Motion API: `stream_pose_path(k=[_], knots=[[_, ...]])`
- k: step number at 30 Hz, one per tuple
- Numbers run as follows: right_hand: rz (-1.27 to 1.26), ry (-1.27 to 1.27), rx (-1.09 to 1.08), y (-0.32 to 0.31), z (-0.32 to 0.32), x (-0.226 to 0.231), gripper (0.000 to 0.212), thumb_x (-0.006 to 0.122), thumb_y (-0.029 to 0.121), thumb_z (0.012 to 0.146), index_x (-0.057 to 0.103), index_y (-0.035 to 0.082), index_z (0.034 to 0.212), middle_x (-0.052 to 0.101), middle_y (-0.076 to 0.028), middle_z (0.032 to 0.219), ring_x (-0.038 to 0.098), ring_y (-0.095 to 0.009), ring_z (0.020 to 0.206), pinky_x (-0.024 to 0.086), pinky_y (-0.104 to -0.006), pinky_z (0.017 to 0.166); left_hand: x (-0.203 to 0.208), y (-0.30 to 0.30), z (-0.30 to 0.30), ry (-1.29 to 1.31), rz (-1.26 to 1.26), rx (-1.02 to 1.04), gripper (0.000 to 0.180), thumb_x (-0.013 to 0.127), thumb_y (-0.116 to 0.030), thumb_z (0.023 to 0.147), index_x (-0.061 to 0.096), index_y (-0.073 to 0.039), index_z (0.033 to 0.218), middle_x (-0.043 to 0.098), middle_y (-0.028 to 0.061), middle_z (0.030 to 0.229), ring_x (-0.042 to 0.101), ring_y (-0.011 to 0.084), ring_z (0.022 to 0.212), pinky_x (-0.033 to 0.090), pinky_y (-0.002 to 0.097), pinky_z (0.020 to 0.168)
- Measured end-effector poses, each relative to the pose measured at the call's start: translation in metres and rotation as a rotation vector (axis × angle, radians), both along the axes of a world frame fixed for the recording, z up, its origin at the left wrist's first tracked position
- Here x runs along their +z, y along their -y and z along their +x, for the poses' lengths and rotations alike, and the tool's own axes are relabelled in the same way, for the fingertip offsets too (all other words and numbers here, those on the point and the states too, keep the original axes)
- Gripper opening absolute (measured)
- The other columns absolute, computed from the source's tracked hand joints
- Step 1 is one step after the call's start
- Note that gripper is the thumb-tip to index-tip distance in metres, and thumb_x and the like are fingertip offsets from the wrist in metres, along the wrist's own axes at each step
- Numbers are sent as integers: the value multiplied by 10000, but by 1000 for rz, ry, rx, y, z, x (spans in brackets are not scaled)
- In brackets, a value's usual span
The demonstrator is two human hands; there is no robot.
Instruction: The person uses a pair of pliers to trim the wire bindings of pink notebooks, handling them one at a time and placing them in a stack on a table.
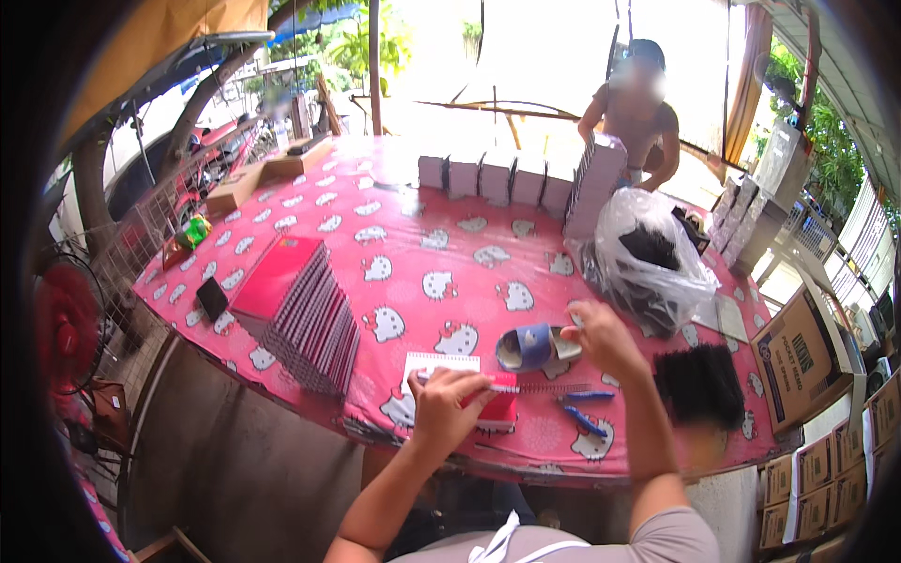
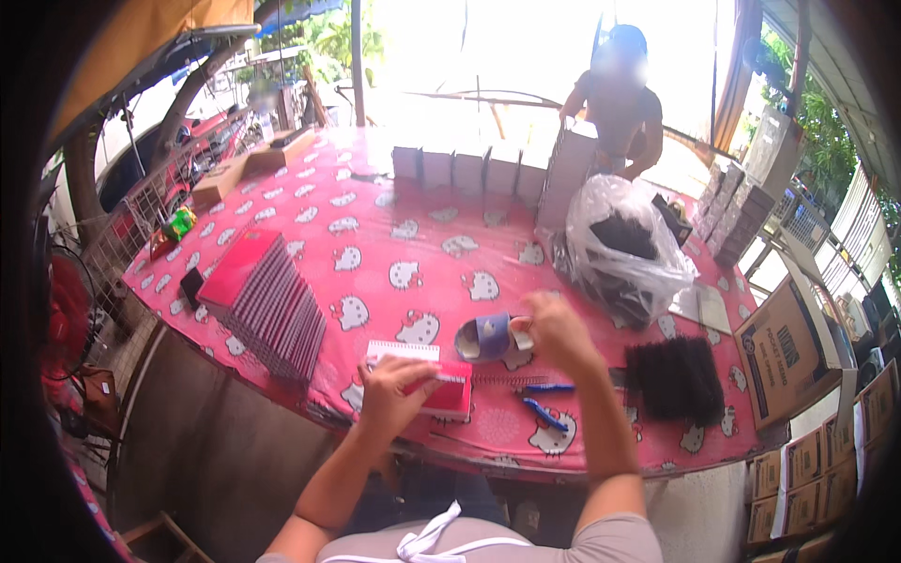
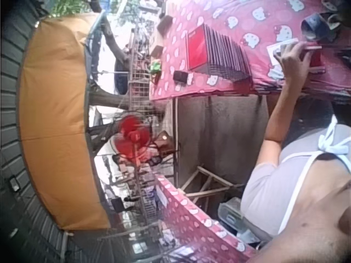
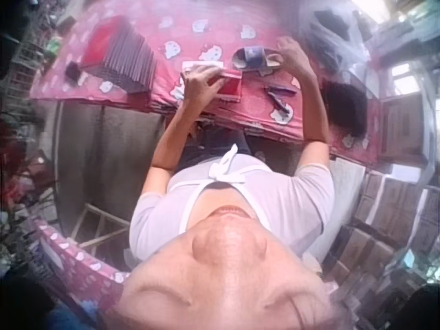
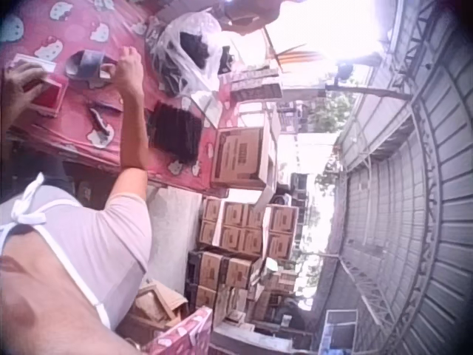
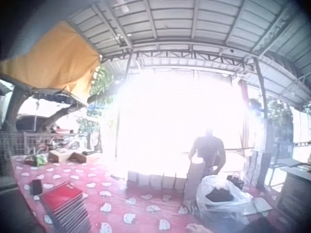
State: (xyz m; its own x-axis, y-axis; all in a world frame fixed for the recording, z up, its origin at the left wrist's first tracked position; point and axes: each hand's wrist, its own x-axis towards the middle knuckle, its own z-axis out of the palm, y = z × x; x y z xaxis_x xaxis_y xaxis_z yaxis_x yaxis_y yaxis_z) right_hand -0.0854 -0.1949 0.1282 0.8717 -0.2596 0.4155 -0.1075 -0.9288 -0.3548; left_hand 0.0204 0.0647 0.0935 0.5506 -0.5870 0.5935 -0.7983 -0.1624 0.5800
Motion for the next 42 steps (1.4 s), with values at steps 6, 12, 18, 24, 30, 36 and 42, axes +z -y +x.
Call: stream_pose_path(k=[6, 12, 18, 24, 30, 36, 42], knots=[[-194, -163, -48, 57, -9, -86, 466, 713, 129, 692, 545, 46, 1118, 637, -162, 959, 626, -355, 866, 503, -442, 778, -3, 15, 0, -19, 43, -26, 273, 784, -215, 653, 699, -140, 901, 657, -3, 888, 569, 194, 962, 273, 513, 975], [476, 158, 152, 37, 6, -54, 367, 678, 48, 684, 551, 47, 1029, 624, -128, 886, 631, -258, 818, 494, -370, 723, -2, 16, 4, -53, -9, 6, 280, 798, -239, 648, 683, -115, 871, 652, 26, 864, 575, 217, 935, 325, 534, 943], [877, -66, 307, -30, 10, 9, 356, 673, 39, 708, 639, 79, 1060, 668, -34, 942, 615, -148, 836, 494, -361, 740, -14, 5, 4, -82, -33, -24, 271, 778, -225, 631, 658, -97, 837, 644, 66, 874, 593, 265, 913, 392, 434, 850], [61, -489, 129, 75, 6, -94, 282, 638, 243, 850, 622, 2, 996, 638, -122, 833, 653, -199, 780, 530, -358, 610, -25, 5, -7, -76, -152, -81, 287, 751, -60, 623, 609, -24, 870, 545, 130, 1114, 525, 299, 1064, 400, 424, 924], [219, -556, 231, 81, 56, -82, 323, 677, 213, 823, 606, -49, 998, 628, -145, 801, 648, -203, 757, 526, -362, 612, -32, -7, 2, -493, -317, -109, 304, 717, 7, 691, 600, -12, 971, 581, 123, 1046, 592, 254, 948, 478, 339, 832], [624, -88, 300, -2, 19, -18, 335, 679, 32, 739, 626, -7, 1067, 662, -111, 915, 633, -177, 824, 506, -309, 684, -44, 3, 7, -703, -436, -140, 311, 719, -11, 757, 636, -13, 1056, 658, 80, 973, 617, 142, 889, 502, 277, 784], [257, -71, 329, -36, 53, -17, 557, 666, -66, 584, 568, -17, 1130, 646, -90, 878, 596, -127, 836, 482, -283, 763, -42, -31, 18, -907, -528, -174, 309, 684, 33, 807, 669, -28, 1110, 703, 44, 945, 613, 45, 785, 526, 197, 690]])
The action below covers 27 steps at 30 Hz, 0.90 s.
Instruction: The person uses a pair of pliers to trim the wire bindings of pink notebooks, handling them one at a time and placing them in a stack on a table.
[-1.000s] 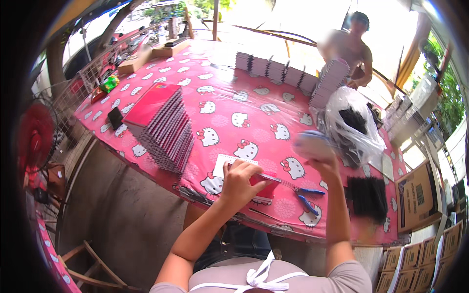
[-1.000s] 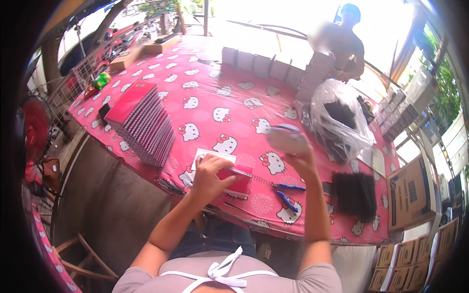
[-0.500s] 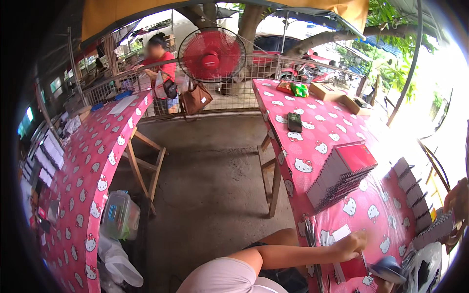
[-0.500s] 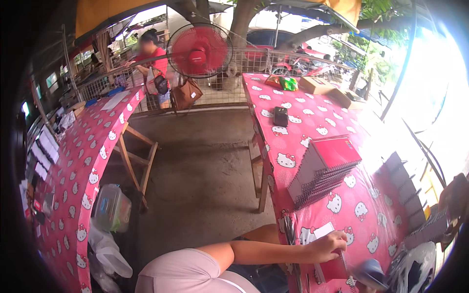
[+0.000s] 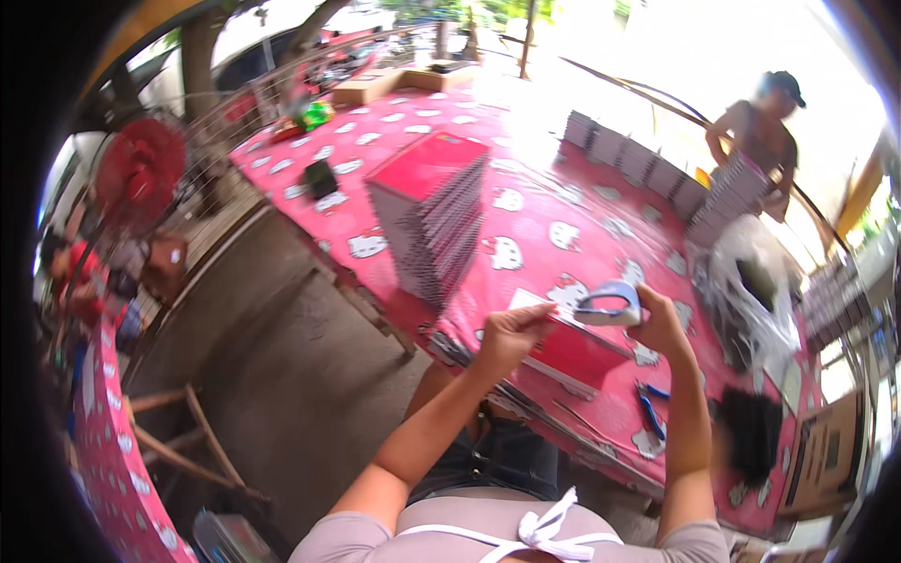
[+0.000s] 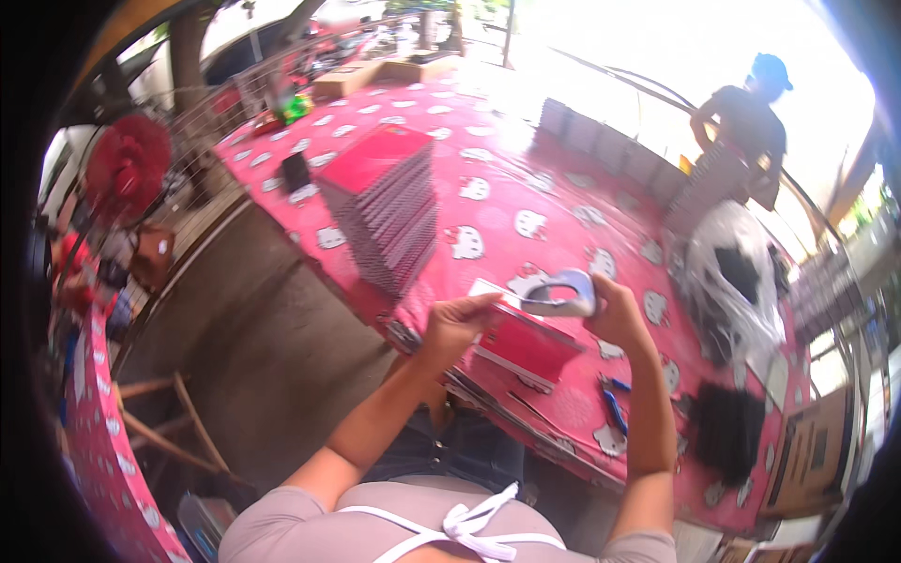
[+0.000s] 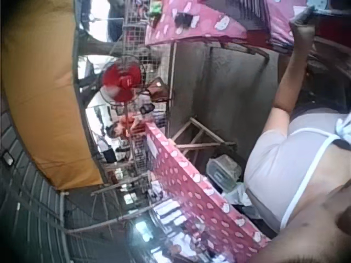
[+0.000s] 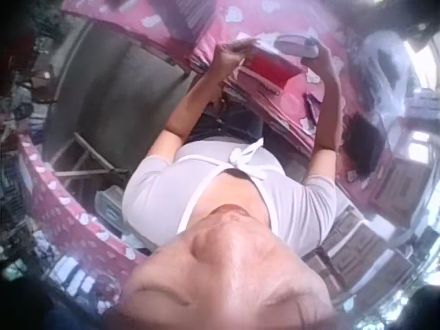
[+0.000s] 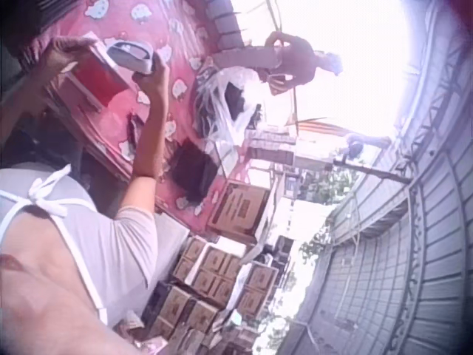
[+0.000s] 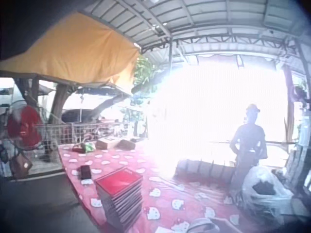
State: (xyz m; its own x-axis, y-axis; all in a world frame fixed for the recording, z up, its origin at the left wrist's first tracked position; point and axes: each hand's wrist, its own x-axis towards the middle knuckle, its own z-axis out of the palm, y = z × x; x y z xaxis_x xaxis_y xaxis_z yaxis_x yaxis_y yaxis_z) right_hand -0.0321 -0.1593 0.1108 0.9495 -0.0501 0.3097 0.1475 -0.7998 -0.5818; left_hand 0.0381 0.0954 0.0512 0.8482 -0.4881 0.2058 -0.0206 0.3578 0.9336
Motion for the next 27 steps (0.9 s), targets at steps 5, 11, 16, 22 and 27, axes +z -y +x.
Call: stream_pose_path(k=[5, 11, 16, 22, 27], knots=[[-102, -211, -150, -3, -19, 18, 374, 624, -13, 659, 577, 34, 1027, 647, -149, 867, 652, -261, 790, 508, -388, 691, 2, 8, -2, -3, -22, -80, 288, 691, 49, 793, 687, -27, 1071, 703, 48, 924, 622, 55, 766, 538, 208, 670], [-483, -198, -697, 26, -54, -26, 364, 603, 11, 707, 536, 61, 1061, 609, -129, 1024, 591, -354, 987, 487, -462, 745, 9, 4, 1, -83, -42, -166, 258, 708, 56, 776, 686, -13, 1024, 692, 44, 880, 634, 81, 764, 545, 223, 696], [-473, -120, -544, 30, -115, -54, 450, 635, 78, 753, 485, 43, 1176, 472, -185, 1254, 447, -371, 1188, 393, -478, 940, 44, 16, -20, 469, 24, 49, 208, 738, 80, 721, 668, -12, 893, 680, 113, 928, 661, 187, 840, 558, 314, 732], [-513, -72, -561, -39, -189, -69, 509, 666, 292, 790, 488, 34, 1192, 491, -195, 1199, 458, -365, 1149, 347, -465, 984, 19, 13, -52, 861, 116, 61, 228, 768, 32, 679, 672, -24, 879, 688, 117, 874, 666, 238, 847, 546, 301, 709], [11, -144, -485, -69, -172, -39, 427, 686, 223, 761, 552, 50, 1127, 528, -163, 1039, 507, -329, 1012, 401, -420, 884, 14, 20, -66, 637, 190, 46, 226, 786, 23, 669, 678, -8, 865, 687, 127, 909, 671, 190, 844, 554, 278, 683]])
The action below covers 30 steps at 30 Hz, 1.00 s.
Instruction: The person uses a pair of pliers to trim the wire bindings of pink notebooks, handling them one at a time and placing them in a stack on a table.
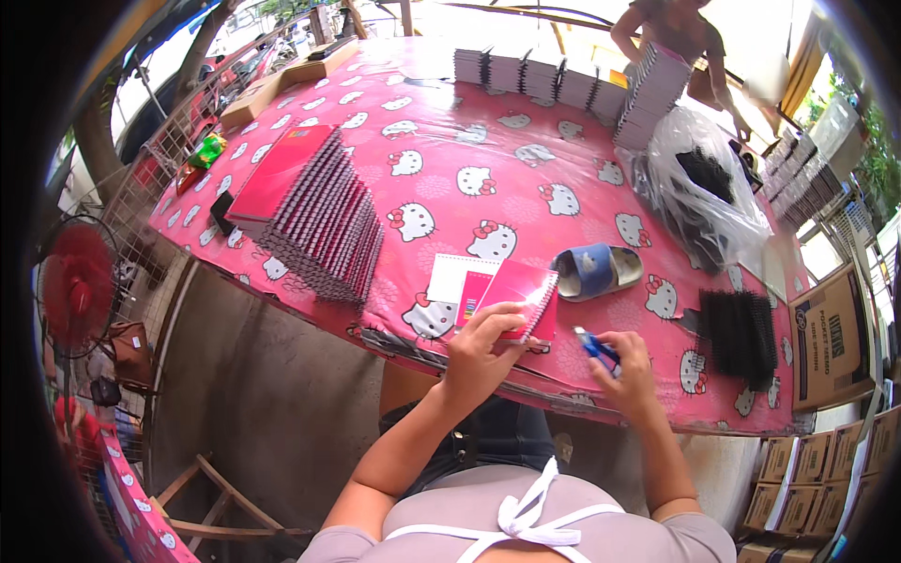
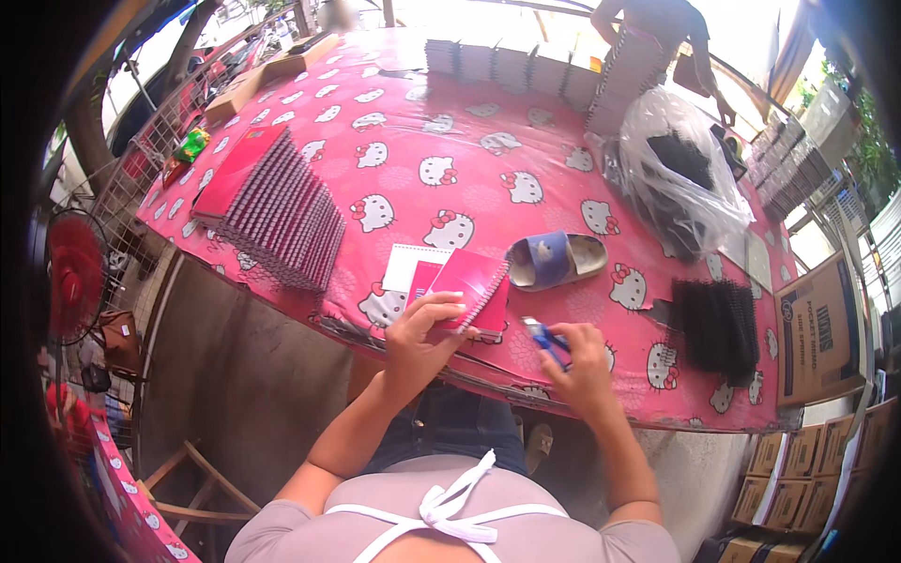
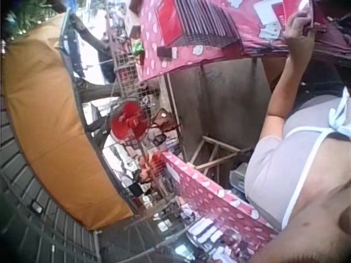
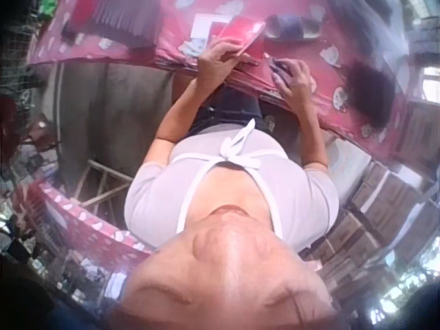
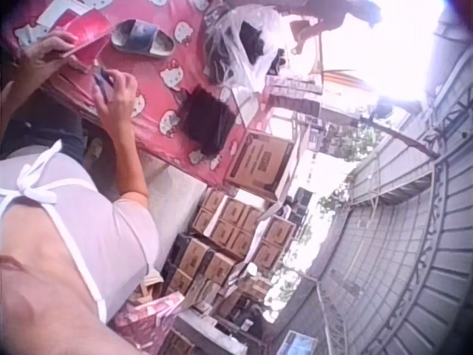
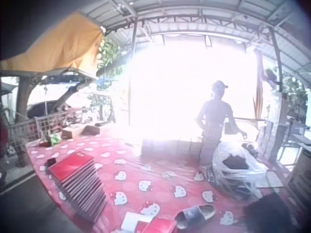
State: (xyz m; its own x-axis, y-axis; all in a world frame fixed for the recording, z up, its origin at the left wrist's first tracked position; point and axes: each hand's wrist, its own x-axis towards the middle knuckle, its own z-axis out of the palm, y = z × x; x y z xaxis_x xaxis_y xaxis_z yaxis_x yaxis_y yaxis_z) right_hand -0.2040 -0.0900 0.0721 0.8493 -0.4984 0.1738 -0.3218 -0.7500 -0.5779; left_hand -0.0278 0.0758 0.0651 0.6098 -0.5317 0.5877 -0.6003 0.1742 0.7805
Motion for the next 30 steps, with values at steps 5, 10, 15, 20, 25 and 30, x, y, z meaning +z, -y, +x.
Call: stream_pose_path(k=[5, 10, 15, 20, 25, 30], knots=[[-107, 271, 218, -39, 24, 34, 450, 725, 138, 715, 558, 37, 1119, 524, -155, 1047, 521, -329, 983, 441, -412, 834, 1, 1, 3, 4, -25, 21, 226, 778, 44, 671, 675, 1, 867, 687, 138, 929, 679, 178, 818, 560, 274, 690], [748, 154, 276, -35, 25, 30, 329, 660, 179, 833, 574, -3, 1093, 585, -140, 994, 592, -279, 912, 495, -377, 753, -5, -3, 5, 56, -52, 25, 214, 719, 117, 676, 671, 13, 857, 688, 144, 935, 682, 189, 826, 562, 284, 697], [1329, 32, 225, -30, 27, 24, 305, 610, 210, 900, 583, -38, 1076, 630, -125, 985, 621, -209, 931, 505, -327, 778, 4, -10, 14, 162, -112, 1, 207, 704, 116, 688, 642, 15, 857, 675, 151, 927, 678, 237, 819, 552, 304, 685], [77, 80, -104, 8, 0, 3, 360, 684, 179, 802, 582, -10, 1091, 581, -164, 1047, 577, -295, 978, 461, -362, 852, 105, -56, 58, -42, -441, 245, 213, 714, -15, 804, 504, -49, 813, 632, 99, 899, 601, 110, 817, 487, 236, 686], [-249, -81, -167, 13, -14, -9, 468, 705, 195, 762, 529, 0, 1150, 542, -177, 1095, 501, -376, 1053, 398, -423, 934, 176, -132, 167, -176, -611, 630, 217, 694, -157, 854, 515, -93, 749, 537, -22, 765, 466, 50, 691, 376, 213, 631], [12, 153, -182, 1, 38, 5, 437, 733, 251, 777, 574, -18, 1084, 588, -173, 1011, 573, -331, 969, 463, -390, 820, 114, -145, 231, -283, -469, 613, 146, 698, -93, 834, 556, -63, 845, 576, -22, 761, 514, 49, 674, 427, 200, 631]])
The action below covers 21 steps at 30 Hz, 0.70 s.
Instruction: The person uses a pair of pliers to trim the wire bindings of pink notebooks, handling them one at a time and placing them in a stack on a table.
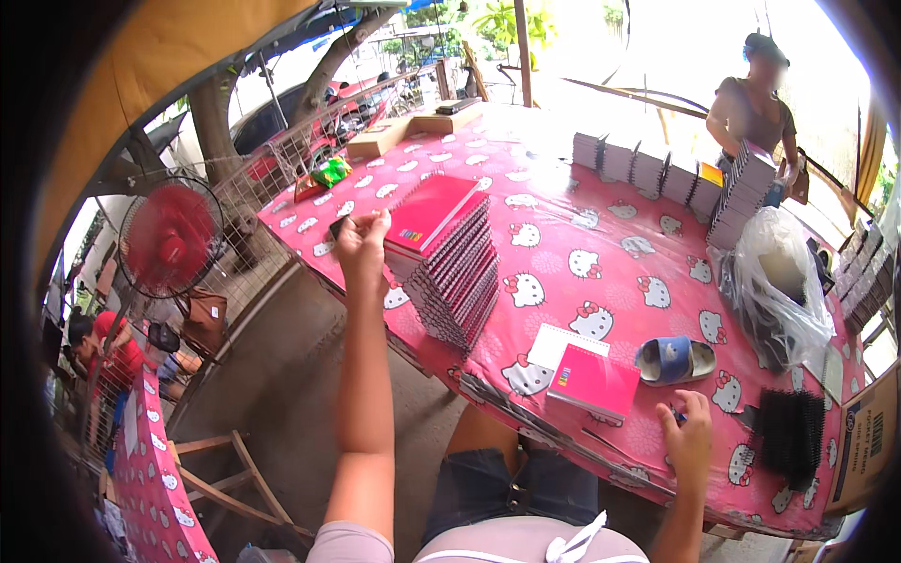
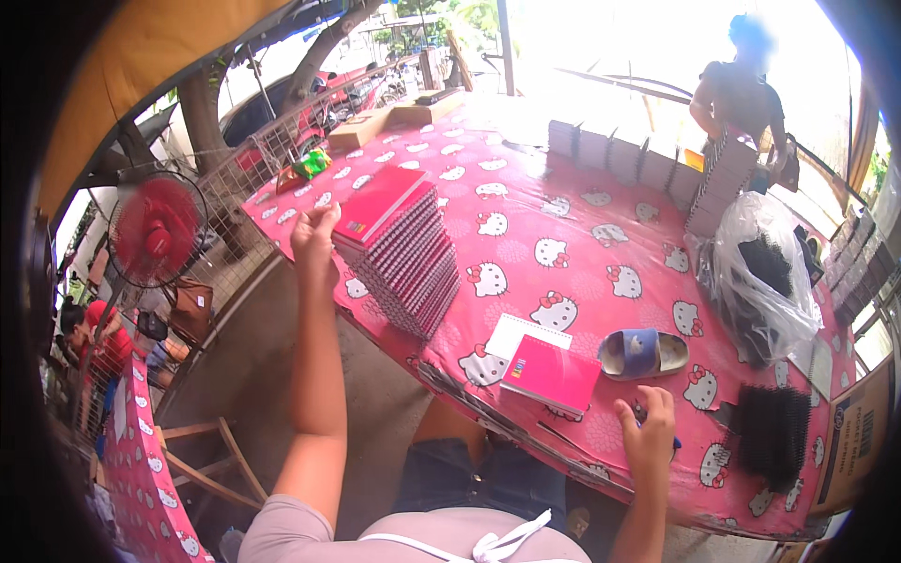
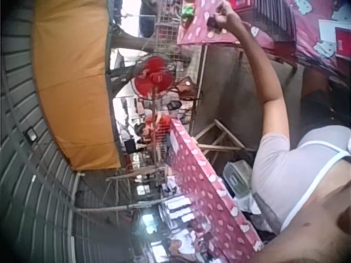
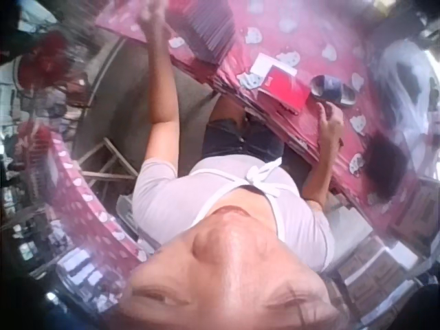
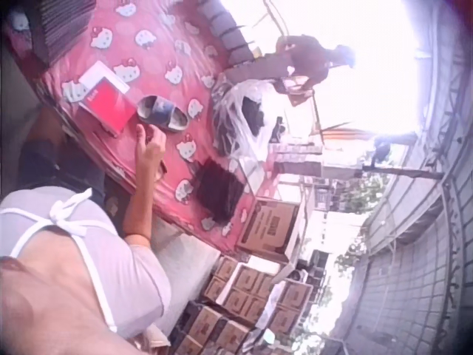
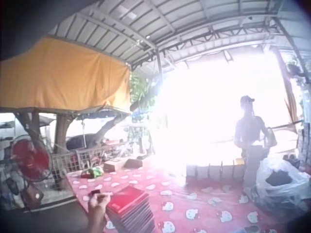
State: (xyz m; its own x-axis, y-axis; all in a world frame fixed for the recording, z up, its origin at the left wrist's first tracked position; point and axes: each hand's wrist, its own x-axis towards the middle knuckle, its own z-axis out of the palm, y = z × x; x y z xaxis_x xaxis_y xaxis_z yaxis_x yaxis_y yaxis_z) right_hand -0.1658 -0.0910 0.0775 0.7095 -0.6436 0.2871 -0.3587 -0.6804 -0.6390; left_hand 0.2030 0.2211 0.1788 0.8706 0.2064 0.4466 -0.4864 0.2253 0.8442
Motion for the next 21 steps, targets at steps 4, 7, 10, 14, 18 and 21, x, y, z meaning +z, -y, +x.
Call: stream_pose_path(k=[4, 7, 10, 14, 18, 21], knots=[[331, 34, -42, 13, 44, -34, 429, 745, 300, 794, 599, -31, 1024, 644, -147, 867, 630, -269, 806, 493, -354, 712, 3, 20, -13, -84, -134, -141, 178, 665, -84, 857, 602, -28, 1013, 627, 6, 832, 566, 61, 747, 449, 194, 705], [337, 25, -77, -12, 68, -41, 428, 765, 278, 776, 593, -42, 1002, 659, -140, 818, 628, -192, 768, 492, -338, 697, -1, 11, -6, -62, -55, -128, 224, 656, -105, 870, 598, -12, 1065, 644, 39, 941, 564, 68, 782, 448, 195, 720], [454, 132, -15, 0, 64, -53, 394, 764, 221, 770, 596, -46, 1006, 656, -147, 820, 630, -199, 757, 492, -346, 697, 2, -3, -12, 66, -6, -70, 271, 641, -104, 882, 569, 7, 1119, 624, 83, 1096, 571, 93, 915, 458, 205, 751], [203, 129, -106, 14, 48, -33, 276, 728, 71, 762, 531, -34, 924, 636, -124, 801, 622, -181, 740, 489, -330, 687, 21, 32, -120, 340, -51, -7, 377, 606, -46, 887, 470, 9, 1234, 520, 139, 1272, 511, 178, 1149, 450, 264, 884], [637, 553, 206, -3, 48, -19, 261, 644, -86, 768, 461, 47, 899, 558, -23, 813, 528, -72, 737, 444, -223, 667, -47, 85, -193, 259, 99, -394, 625, 613, 6, 857, 316, -52, 1404, 381, 148, 1420, 444, 229, 1247, 392, 333, 997], [656, 555, 310, -22, 61, -23, 290, 605, -105, 779, 430, 78, 918, 506, -4, 858, 478, -65, 779, 409, -205, 721, -124, 135, -202, 86, 394, -559, 708, 600, 30, 849, 234, -39, 1451, 350, 167, 1432, 386, 275, 1290, 358, 364, 1036]])
